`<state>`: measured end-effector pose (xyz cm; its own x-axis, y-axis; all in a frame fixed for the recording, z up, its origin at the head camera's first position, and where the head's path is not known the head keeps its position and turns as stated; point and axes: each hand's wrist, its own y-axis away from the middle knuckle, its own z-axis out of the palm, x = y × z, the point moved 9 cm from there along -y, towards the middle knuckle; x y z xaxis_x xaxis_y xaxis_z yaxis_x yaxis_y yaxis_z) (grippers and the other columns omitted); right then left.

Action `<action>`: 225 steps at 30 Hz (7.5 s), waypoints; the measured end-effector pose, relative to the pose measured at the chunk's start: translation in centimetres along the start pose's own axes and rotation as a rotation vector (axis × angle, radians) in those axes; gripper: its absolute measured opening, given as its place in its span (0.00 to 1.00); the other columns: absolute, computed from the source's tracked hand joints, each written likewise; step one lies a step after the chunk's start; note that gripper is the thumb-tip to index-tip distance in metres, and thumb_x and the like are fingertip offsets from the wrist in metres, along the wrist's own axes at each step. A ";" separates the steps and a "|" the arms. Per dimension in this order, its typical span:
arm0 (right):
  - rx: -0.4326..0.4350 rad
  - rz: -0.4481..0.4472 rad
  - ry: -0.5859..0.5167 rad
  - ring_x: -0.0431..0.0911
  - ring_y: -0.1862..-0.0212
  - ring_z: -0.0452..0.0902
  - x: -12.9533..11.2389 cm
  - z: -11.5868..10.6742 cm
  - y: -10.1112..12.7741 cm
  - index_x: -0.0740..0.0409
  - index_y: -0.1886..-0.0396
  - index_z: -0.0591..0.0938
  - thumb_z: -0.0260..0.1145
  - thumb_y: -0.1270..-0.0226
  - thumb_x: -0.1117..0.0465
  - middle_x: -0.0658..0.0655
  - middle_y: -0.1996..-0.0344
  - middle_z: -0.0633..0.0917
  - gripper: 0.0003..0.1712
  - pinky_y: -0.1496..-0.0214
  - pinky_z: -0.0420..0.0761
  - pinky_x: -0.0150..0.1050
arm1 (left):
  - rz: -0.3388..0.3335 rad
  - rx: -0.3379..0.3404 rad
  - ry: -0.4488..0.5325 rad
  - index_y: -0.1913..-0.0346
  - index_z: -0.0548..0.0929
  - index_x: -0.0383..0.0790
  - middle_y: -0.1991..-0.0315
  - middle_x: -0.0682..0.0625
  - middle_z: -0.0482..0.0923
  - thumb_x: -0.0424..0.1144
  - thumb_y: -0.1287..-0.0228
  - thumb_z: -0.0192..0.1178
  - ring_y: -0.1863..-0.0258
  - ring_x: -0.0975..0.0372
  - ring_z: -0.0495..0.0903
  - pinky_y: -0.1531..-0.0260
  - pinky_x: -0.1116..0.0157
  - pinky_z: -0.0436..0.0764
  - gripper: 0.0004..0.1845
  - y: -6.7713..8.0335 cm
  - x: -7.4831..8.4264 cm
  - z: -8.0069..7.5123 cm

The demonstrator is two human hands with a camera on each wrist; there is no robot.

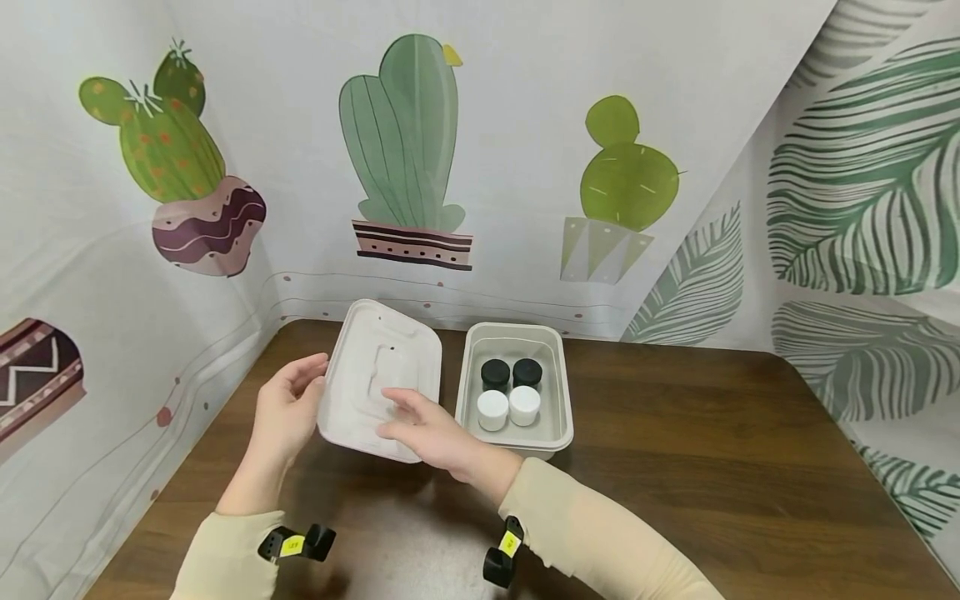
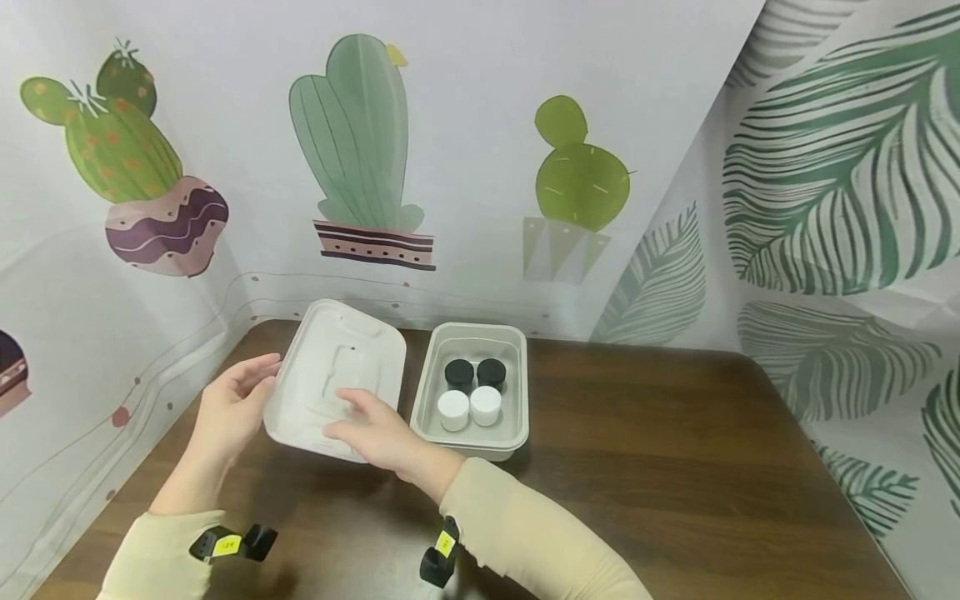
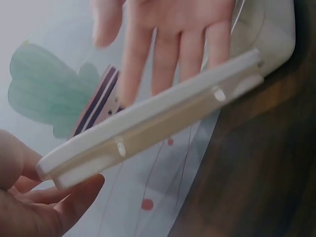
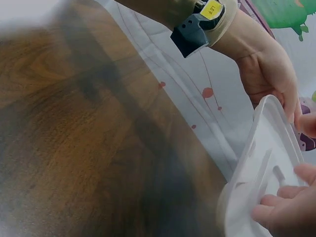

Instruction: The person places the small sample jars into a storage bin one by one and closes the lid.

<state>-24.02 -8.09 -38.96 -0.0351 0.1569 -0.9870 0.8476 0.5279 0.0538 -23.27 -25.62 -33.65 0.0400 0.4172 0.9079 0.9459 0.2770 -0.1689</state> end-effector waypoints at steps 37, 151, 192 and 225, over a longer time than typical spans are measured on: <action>0.292 -0.011 -0.459 0.44 0.60 0.80 -0.2 -2.3 -0.6 0.75 0.56 0.77 0.62 0.40 0.68 0.62 0.55 0.80 0.15 0.53 0.83 0.42 | -0.052 -0.250 0.210 0.39 0.71 0.32 0.40 0.37 0.72 0.29 0.30 0.47 0.44 0.59 0.74 0.51 0.76 0.75 0.19 1.7 0.2 7.7; 0.315 0.161 -0.407 0.36 0.58 0.77 3.3 -19.8 4.6 0.74 0.33 0.60 0.49 0.29 0.62 0.52 0.53 0.74 0.29 0.52 0.78 0.31 | -0.296 -0.570 0.517 0.30 0.54 0.30 0.31 0.34 0.60 0.48 0.27 0.45 0.46 0.57 0.77 0.47 0.59 0.79 0.33 -0.3 -0.6 12.5; 0.398 0.139 -0.360 0.35 0.54 0.78 4.3 -23.7 6.6 0.79 0.35 0.60 0.44 0.27 0.63 0.56 0.49 0.77 0.28 0.48 0.79 0.30 | -0.218 -0.599 0.433 0.32 0.58 0.29 0.33 0.34 0.62 0.47 0.30 0.50 0.36 0.45 0.68 0.40 0.49 0.71 0.32 -0.8 1.5 17.3; 0.418 0.186 -0.262 0.38 0.51 0.74 5.7 -23.5 6.3 0.75 0.35 0.64 0.51 0.28 0.60 0.53 0.50 0.78 0.28 0.48 0.77 0.31 | -0.267 -0.591 0.380 0.33 0.60 0.30 0.32 0.37 0.61 0.49 0.31 0.51 0.31 0.47 0.61 0.38 0.51 0.69 0.32 -0.7 1.1 18.5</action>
<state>-31.29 15.75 -40.65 0.2240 -0.0258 -0.9742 0.9677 0.1241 0.2192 -29.89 -9.33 -39.68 -0.2085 0.0440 0.9770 0.9499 -0.2289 0.2130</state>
